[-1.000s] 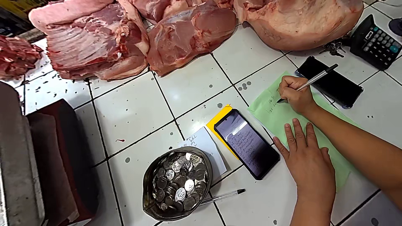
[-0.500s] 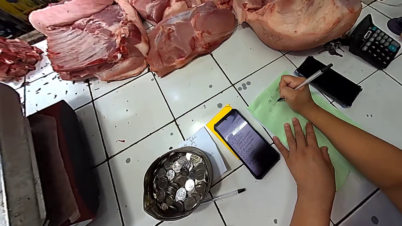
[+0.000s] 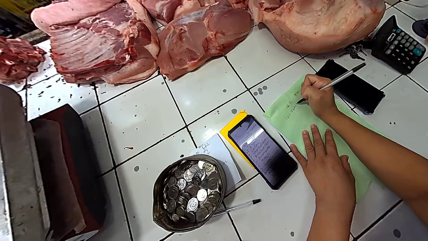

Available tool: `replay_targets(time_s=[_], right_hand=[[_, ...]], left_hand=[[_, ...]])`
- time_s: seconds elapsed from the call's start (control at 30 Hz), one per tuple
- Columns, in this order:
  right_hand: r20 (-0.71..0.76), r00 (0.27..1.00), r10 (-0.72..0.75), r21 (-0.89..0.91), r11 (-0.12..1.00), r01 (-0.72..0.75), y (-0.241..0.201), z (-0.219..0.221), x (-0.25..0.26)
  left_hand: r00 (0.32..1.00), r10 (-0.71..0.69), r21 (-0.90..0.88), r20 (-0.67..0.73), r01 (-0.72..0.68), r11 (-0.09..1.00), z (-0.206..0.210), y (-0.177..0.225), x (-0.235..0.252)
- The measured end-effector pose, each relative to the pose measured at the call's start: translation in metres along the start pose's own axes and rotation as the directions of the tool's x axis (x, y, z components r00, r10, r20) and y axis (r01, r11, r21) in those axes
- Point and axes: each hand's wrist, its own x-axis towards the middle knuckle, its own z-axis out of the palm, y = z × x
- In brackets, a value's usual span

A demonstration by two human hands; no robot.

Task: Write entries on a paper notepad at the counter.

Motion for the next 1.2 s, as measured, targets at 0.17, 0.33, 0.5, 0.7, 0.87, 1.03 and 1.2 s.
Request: replay_targets(time_s=[0.17,0.33,0.5,0.7,0.87,1.03,1.2], right_hand=[[0.003,1.000,-0.018,-0.075,0.997,0.018,0.001,-0.002,0.002],[0.012,1.000,0.024,0.210,0.977,-0.026,0.005,-0.017,0.006],[0.290,0.949,0.124,0.285,0.935,-0.210,-0.016,-0.001,-0.016],[0.349,0.935,0.058,0.255,0.955,-0.154,-0.025,-0.008,-0.010],[0.391,0.915,0.094,0.195,0.964,-0.182,-0.034,-0.015,-0.007],[0.264,0.952,0.156,0.144,0.969,-0.199,-0.034,-0.009,-0.013],[0.211,0.977,0.037,0.091,0.994,-0.057,-0.014,0.001,-0.022]], left_hand=[[1.000,-0.004,-0.004,0.008,0.004,1.000,-0.001,0.000,0.000],[0.999,-0.014,-0.025,0.039,0.015,1.000,-0.002,0.001,0.000],[0.999,-0.022,-0.089,0.034,0.024,0.996,-0.004,0.001,0.000],[0.998,-0.052,-0.119,0.029,0.056,0.991,-0.005,0.004,0.001],[0.999,-0.046,-0.148,0.004,0.046,0.988,-0.005,0.004,0.002],[0.999,-0.039,-0.120,0.016,0.041,0.992,-0.003,0.004,0.002],[0.999,-0.036,-0.088,-0.017,0.034,0.996,0.000,0.004,0.002]])
